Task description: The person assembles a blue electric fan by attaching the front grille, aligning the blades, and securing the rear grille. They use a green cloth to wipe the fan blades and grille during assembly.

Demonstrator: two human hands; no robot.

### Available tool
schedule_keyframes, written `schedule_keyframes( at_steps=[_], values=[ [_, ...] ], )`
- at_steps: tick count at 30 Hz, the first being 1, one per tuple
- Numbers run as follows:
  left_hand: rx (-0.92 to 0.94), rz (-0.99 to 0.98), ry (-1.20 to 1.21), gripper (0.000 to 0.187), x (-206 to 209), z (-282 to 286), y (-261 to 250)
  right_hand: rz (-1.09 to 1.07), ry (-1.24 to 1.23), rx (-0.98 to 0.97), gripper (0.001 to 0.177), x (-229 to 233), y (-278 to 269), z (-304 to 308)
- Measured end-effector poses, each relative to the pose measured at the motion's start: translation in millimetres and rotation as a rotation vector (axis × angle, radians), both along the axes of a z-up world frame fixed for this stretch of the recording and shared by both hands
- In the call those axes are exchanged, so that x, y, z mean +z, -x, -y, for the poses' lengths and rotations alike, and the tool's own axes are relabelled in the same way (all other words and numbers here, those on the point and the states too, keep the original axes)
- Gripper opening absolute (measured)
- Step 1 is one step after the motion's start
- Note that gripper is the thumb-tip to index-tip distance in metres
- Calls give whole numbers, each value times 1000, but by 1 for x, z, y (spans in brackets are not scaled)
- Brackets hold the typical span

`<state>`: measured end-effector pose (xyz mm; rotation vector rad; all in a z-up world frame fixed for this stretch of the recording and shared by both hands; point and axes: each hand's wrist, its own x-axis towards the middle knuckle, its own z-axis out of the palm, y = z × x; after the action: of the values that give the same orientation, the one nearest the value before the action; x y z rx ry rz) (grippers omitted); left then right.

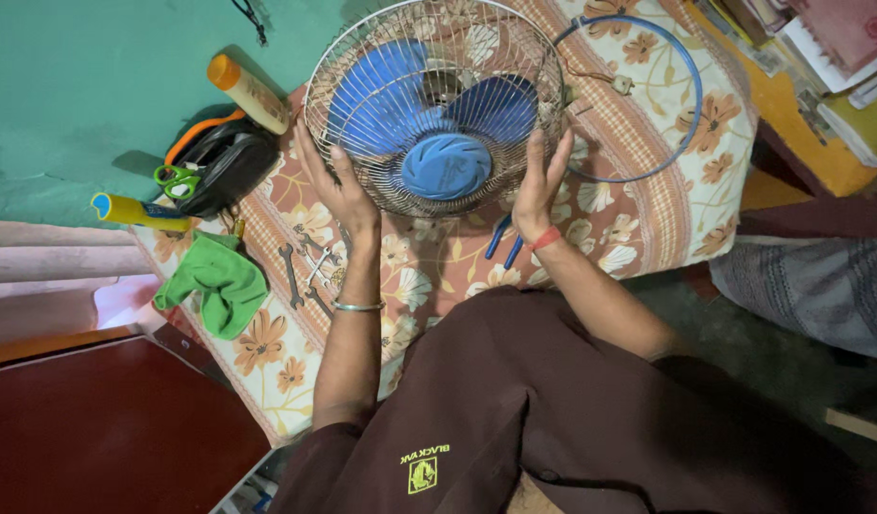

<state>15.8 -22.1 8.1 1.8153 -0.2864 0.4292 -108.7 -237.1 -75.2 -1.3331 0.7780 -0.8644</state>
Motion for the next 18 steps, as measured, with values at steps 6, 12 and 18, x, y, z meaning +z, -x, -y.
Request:
schedule_keyframes(
  at_steps=[6,12,18],
  values=[
    [-2,-18,32,66,1,6,0,-33,2,6,96,4,-3,-2],
    [0,-2,30,66,-3,6,0,-8,25,15,93,8,-3,-6],
    [13,-7,12,67,-6,3,1,-11,24,34,96,6,-2,-5]
  ],
)
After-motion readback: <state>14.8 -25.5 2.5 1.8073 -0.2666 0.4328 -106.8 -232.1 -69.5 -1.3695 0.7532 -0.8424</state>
